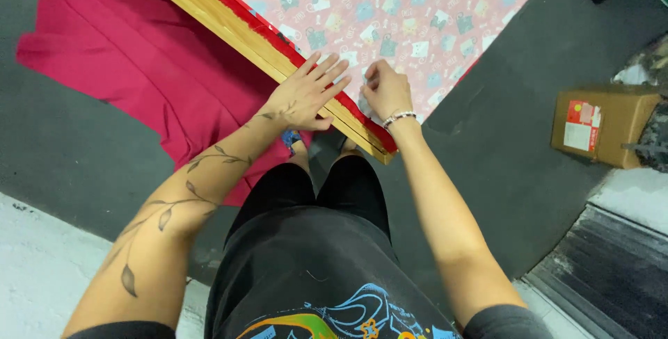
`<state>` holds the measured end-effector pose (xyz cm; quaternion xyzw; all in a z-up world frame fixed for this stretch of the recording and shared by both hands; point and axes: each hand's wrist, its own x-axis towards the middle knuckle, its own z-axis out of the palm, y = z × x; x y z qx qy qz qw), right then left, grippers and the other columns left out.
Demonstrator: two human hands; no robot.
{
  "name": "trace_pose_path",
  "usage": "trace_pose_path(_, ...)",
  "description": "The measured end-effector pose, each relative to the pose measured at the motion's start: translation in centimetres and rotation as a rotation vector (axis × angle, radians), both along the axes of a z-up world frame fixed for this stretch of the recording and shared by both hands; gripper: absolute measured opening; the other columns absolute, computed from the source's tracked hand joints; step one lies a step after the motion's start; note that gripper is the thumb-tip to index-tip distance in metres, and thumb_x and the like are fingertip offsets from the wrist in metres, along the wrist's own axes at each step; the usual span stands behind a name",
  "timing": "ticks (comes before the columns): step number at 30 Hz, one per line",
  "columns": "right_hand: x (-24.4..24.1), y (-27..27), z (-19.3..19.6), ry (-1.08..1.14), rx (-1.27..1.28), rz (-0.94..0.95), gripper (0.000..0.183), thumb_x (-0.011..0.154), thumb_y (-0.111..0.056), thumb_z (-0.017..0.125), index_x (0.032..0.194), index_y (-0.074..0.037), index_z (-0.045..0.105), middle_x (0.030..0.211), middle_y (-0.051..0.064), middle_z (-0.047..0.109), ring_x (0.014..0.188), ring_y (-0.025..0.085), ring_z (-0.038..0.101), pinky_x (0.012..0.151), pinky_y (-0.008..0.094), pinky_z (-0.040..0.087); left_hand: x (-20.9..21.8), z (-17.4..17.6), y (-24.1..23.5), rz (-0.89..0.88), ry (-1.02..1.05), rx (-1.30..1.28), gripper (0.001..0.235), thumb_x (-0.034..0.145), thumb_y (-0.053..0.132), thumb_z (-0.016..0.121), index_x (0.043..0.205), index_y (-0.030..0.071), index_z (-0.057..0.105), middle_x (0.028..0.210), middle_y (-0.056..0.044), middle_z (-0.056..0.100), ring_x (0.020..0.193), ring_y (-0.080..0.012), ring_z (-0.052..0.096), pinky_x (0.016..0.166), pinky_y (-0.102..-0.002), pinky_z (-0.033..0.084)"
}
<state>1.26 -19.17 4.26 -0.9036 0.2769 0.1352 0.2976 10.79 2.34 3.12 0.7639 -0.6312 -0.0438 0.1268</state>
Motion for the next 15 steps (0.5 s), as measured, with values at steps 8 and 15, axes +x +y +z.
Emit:
trace_pose_path(8,-2.7,-0.7,0.9,-0.316,0.057,-0.23,0.009,0.091,-0.024,0.077,0.098,-0.021,0.072,0.083,0.001,0.076,0.08,0.02,0.075,0.084,0.031,0.051,-1.4,0.0,4.1,0.172,-0.163,-0.075,0.1,0.08,0.072,0.064,0.159,0.016,0.043,0.166,-0.015,0.036,0.156,-0.038,0.024,0.126,-0.062,0.013)
trace_pose_path(15,-4.2,-1.3,0.6,-0.277,-0.299,-0.01,0.008,0.092,-0.01,0.073,0.096,-0.017,0.072,0.089,0.003,0.063,0.084,0.027,0.071,0.075,0.04,0.059,-1.7,-1.3,4.7,0.197,0.004,-0.126,0.097,0.084,0.063,0.059,0.164,0.014,0.033,0.167,-0.023,0.027,0.156,-0.0431,0.019,0.119,-0.073,0.011)
